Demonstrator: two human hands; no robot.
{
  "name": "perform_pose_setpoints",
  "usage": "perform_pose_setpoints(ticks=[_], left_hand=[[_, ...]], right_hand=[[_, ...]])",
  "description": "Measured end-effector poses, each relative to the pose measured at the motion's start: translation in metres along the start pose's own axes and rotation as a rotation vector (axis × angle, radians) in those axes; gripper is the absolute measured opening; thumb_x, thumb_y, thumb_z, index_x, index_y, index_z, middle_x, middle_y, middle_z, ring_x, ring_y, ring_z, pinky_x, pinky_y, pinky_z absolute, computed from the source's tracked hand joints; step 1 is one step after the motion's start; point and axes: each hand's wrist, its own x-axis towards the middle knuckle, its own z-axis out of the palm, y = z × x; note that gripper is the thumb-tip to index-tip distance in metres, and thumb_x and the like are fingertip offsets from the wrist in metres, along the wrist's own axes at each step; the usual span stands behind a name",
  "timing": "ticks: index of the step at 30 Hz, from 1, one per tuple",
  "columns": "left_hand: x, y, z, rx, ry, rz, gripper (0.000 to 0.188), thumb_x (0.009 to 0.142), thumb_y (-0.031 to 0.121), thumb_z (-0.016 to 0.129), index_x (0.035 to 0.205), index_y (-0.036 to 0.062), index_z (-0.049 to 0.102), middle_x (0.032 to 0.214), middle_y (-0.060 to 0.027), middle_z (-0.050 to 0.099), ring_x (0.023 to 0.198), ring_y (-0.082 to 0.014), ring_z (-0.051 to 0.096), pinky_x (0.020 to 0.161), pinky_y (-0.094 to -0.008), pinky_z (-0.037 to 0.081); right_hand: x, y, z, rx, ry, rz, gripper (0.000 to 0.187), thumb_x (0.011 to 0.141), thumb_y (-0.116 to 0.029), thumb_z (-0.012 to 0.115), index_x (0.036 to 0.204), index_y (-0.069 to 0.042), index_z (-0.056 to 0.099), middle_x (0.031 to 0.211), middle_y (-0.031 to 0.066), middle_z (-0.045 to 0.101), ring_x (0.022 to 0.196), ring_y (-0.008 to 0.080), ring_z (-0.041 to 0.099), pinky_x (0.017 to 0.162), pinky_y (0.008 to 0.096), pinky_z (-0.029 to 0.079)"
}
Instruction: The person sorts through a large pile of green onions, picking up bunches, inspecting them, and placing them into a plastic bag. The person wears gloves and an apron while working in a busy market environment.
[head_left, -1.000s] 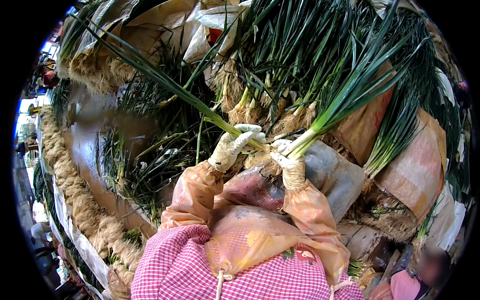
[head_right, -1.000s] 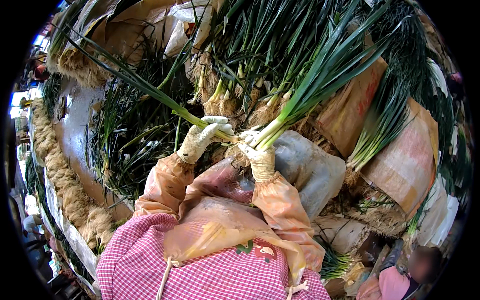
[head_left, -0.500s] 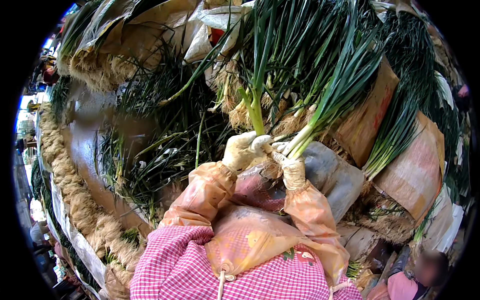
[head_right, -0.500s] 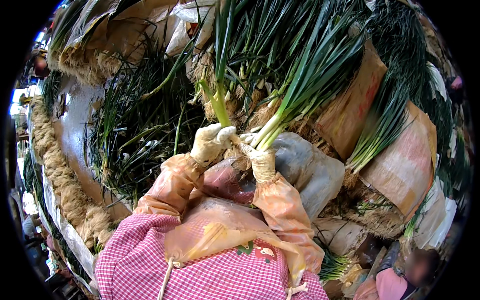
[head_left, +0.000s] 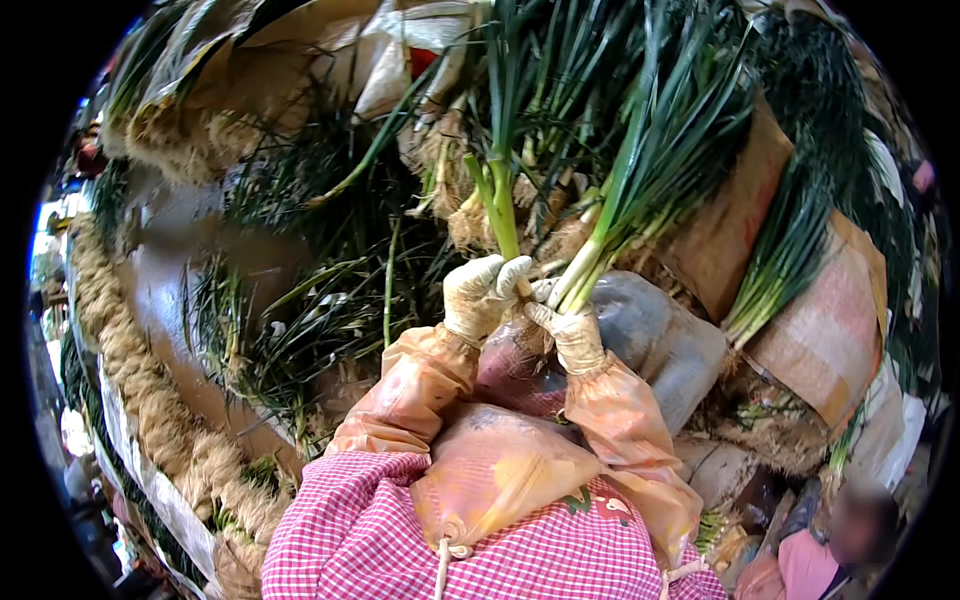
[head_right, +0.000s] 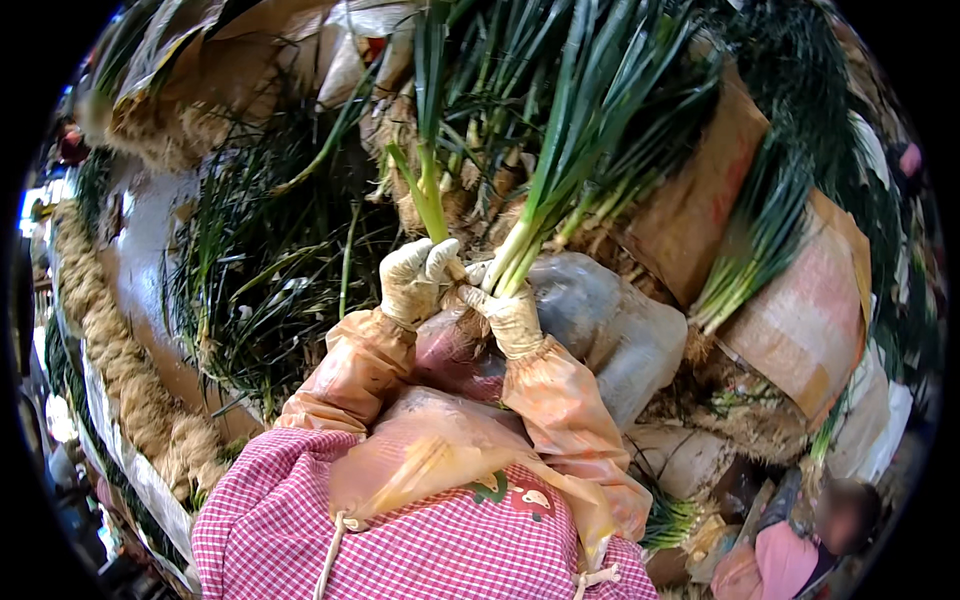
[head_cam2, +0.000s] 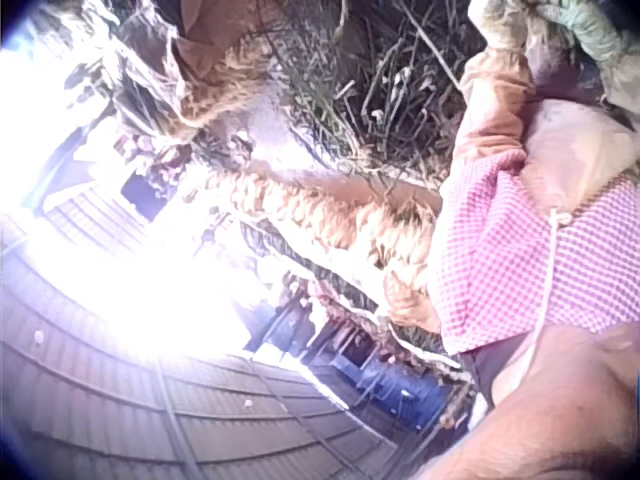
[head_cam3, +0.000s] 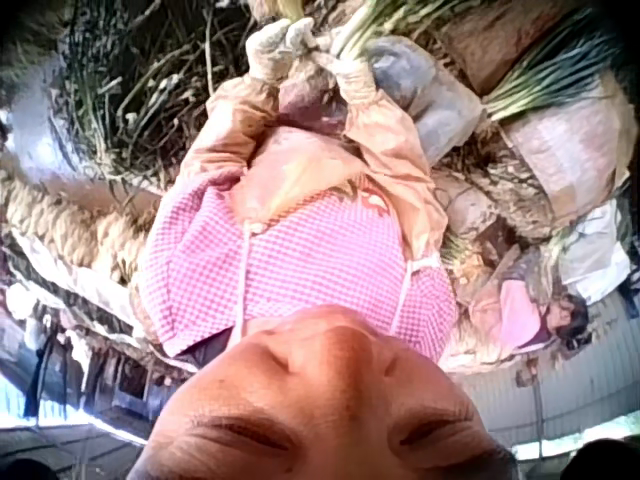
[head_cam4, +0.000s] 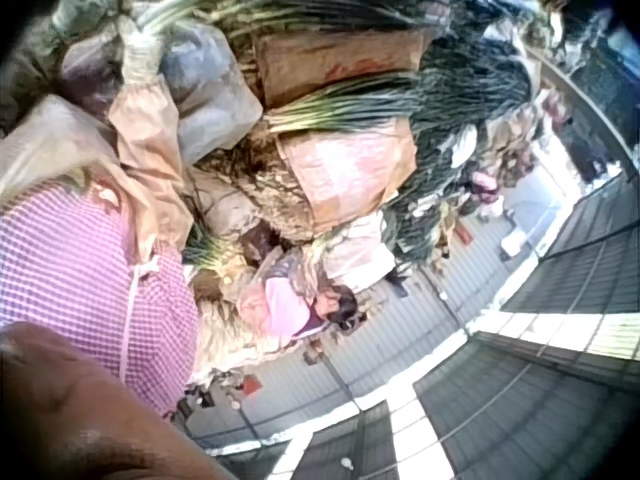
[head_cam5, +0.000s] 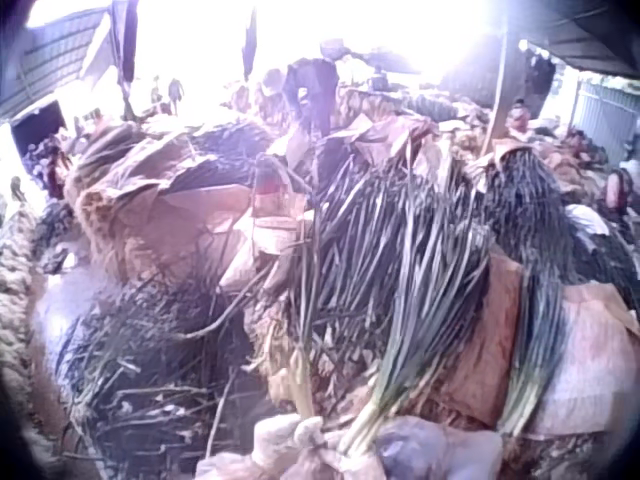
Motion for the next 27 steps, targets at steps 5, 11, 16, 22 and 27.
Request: perform_pose_setpoints(ticks=[5,11,16,22,27], left_hand=[[0.006,0.002,0.030,-0.666,0.025,-0.469,0.026,0.093,0.024,0.052,0.078,0.0034,0.058,0.061,0.0002,0.056,0.050,-0.0063,0.047,0.048,-0.0220,0.038],[0.008,-0.026,0.025,-0.493,-0.264,-0.707,0.022,0.089,0.025,0.058,0.088,0.0035,0.064,0.069,0.0010,0.058,0.062,-0.0063,0.051,0.056,-0.0206,0.041],[0.017,-0.015,-0.004,0.796,-0.579,-0.322,0.027,0.078,0.038,0.065,0.093,0.0152,0.067,0.069,-0.0127,0.061,0.062,-0.0271,0.059,0.060,-0.0364,0.048],[0.016,0.014,-0.014,0.350,-0.267,-0.424,0.029,0.085,0.030,0.063,0.101,0.0056,0.062,0.071,-0.0073,0.061,0.061,-0.0167,0.057,0.057,-0.0297,0.045],[0.007,0.002,0.021,-0.532,-0.330,-0.725,0.019,0.091,0.019,0.056,0.101,0.0031,0.059,0.077,0.0017,0.056,0.058,-0.0047,0.046,0.052,-0.0170,0.036]], right_hand=[[0.005,0.009,-0.014,0.142,0.092,-0.036,0.043,0.071,0.011,0.068,0.106,-0.005,0.050,0.088,0.0003,0.054,0.083,0.0128,0.054,0.075,0.0236,0.047],[0.005,0.014,-0.022,0.194,0.131,0.095,0.033,0.073,0.010,0.067,0.099,-0.004,0.052,0.089,0.0014,0.054,0.083,0.0135,0.056,0.073,0.0236,0.049],[0.001,-0.003,-0.013,0.380,0.064,0.155,0.027,0.077,0.010,0.063,0.096,-0.004,0.052,0.089,0.0045,0.056,0.088,0.0173,0.059,0.076,0.0245,0.051],[0.008,0.010,-0.013,0.042,0.147,-0.026,0.027,0.073,0.006,0.069,0.093,-0.005,0.055,0.086,0.0013,0.056,0.080,0.0117,0.054,0.066,0.0238,0.046],[0.013,0.024,-0.020,-0.401,0.158,-0.216,0.022,0.075,0.001,0.068,0.093,-0.004,0.056,0.085,0.0000,0.057,0.078,0.0108,0.055,0.065,0.0236,0.045]])
